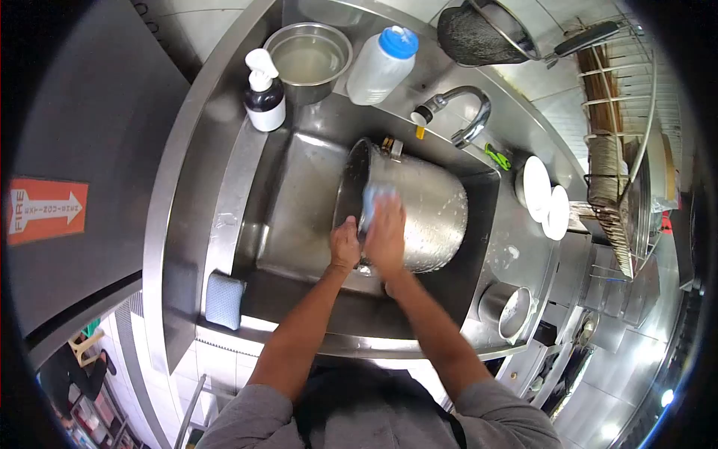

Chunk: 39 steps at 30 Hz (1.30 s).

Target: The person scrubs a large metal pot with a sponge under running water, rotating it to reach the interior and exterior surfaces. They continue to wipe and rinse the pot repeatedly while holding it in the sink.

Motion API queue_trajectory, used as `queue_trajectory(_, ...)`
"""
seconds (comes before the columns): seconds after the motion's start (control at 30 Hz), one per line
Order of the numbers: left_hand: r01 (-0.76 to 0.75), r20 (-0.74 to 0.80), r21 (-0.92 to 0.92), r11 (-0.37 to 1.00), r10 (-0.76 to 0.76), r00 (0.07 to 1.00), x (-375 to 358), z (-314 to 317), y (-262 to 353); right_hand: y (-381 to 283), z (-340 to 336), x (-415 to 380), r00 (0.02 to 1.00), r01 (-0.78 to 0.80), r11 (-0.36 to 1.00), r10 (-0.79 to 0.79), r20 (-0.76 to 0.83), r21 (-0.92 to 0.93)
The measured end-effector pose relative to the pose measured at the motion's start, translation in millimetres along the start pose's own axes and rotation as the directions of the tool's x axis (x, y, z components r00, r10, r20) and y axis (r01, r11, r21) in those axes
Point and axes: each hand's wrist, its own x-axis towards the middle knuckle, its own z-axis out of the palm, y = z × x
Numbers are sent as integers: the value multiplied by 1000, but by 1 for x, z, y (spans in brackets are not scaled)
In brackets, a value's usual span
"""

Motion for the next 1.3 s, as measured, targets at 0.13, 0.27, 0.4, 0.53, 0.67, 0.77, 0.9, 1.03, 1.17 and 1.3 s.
queue_trajectory(0.13, 63, 83, -36, 997, -60, 995, 4, -1, 1, 19, -9, -113, 917, 166, 967, -79, 390, -195)
queue_trajectory(0.27, -7, 134, 141, 990, -12, 991, 35, 0, 54, 81, -41, -102, 983, -104, 963, 137, 118, -249)
queue_trajectory(0.4, 151, 108, 289, 945, -189, 976, 65, 16, 75, 141, -66, -33, 731, -666, 744, 664, -158, 46)
queue_trajectory(0.53, 129, 147, 335, 933, -188, 971, 64, 11, 76, 68, -25, -61, 997, -56, 985, 46, -65, -166)
queue_trajectory(0.67, 129, 110, 339, 932, -176, 978, 62, 14, 66, 111, -43, -57, 961, -130, 922, 26, -277, -365)
queue_trajectory(0.77, 111, 95, 338, 934, -152, 984, 52, 14, 64, 174, -74, -12, 622, -753, 598, 783, -1, -273)
queue_trajectory(0.9, 82, 53, 315, 946, -103, 993, 41, 13, 60, 113, -35, -11, 922, -74, 981, -2, -388, -182)
queue_trajectory(1.03, 21, 15, 209, 978, -25, 1000, 7, 10, 49, 27, -28, 58, 999, -28, 997, 27, 17, 65)
queue_trajectory(1.17, 115, 54, 170, 979, -126, 991, -12, 9, 46, 27, -15, 70, 994, -99, 993, 101, -29, 66)
queue_trajectory(1.3, -7, 39, 218, 976, -1, 999, -30, 12, 25, 11, -39, 22, 995, -104, 993, 103, 9, 54)
